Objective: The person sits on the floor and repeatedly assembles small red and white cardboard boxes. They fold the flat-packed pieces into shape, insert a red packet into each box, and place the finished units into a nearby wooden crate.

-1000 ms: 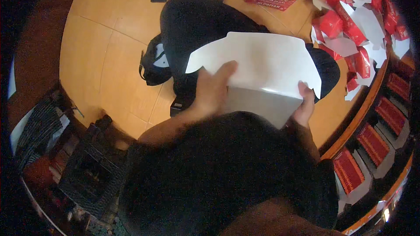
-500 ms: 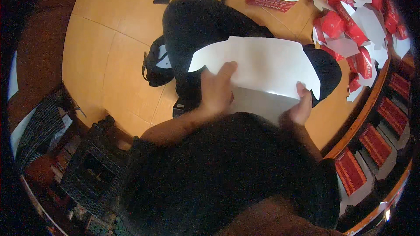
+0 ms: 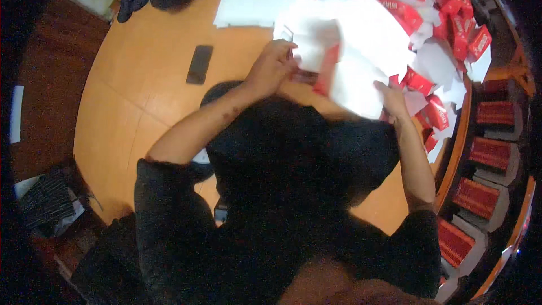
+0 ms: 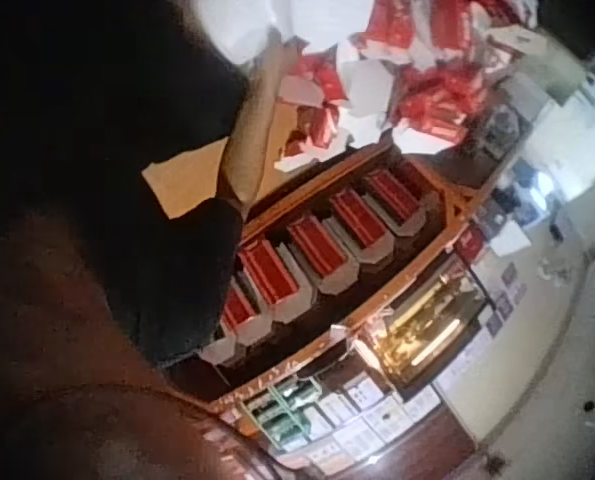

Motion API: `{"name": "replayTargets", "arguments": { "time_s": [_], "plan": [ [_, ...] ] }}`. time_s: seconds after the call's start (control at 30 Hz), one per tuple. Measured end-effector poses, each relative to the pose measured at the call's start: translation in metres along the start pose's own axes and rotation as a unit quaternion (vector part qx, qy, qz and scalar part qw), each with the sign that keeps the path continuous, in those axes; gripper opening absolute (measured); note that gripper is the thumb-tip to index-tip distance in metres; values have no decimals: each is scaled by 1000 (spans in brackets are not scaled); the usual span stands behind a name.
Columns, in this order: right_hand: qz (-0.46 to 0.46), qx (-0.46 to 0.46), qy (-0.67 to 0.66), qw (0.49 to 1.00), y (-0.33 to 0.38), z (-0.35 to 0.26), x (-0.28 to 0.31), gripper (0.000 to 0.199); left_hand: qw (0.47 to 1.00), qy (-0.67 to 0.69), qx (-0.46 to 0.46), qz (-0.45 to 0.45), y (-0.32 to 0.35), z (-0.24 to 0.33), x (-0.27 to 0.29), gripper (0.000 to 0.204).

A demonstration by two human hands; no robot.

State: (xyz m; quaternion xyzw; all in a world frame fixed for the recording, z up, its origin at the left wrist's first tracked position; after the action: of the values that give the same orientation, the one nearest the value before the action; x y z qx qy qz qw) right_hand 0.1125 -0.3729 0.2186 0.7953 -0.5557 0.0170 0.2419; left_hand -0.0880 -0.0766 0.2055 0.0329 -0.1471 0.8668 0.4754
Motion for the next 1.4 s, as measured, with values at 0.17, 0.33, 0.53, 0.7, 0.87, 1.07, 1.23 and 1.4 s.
{"name": "replayTargets", "arguments": {
  "time_s": [0.17,0.33,0.53,0.7,0.87,1.07,1.23,1.4],
  "plan": [
    [17,91,33,995,-106,6,-3,44,853,-384,-322,-145,-46,-80,-9,41],
    [-32,191,162,968,-121,-15,-57,56,749,-452,-313,-370,-83,-134,-29,42],
    [17,277,325,904,-155,-8,-119,40,852,-265,-393,-223,-75,-232,-42,30],
    [73,287,404,865,-150,3,-117,56,850,-265,-415,-186,-79,-199,-25,25],
    [98,255,424,864,-157,28,-102,93,889,-169,-374,-203,-71,-195,-22,25],
    [139,290,445,836,-149,22,-114,81,876,-214,-328,-281,-71,-187,-24,20],
    [147,371,464,791,-159,29,-120,56,846,-193,-421,-263,-71,-191,-30,17],
    [214,398,343,823,-98,-4,-145,35,829,-266,-421,-254,-66,-189,-31,16]
  ]
}}
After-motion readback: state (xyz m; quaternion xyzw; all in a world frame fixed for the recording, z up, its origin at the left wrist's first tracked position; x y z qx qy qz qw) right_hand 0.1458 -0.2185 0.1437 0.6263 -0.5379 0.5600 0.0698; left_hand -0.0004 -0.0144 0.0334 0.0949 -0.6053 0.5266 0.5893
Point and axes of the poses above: each hand's wrist, its own y-axis away from the middle knuckle, its own x-axis out of the back of the hand, z = x × y, the point moved 1 cm from there along -y, towards the middle knuckle, and after that the axes turned 10 degrees about z, right-handed, at the moved point
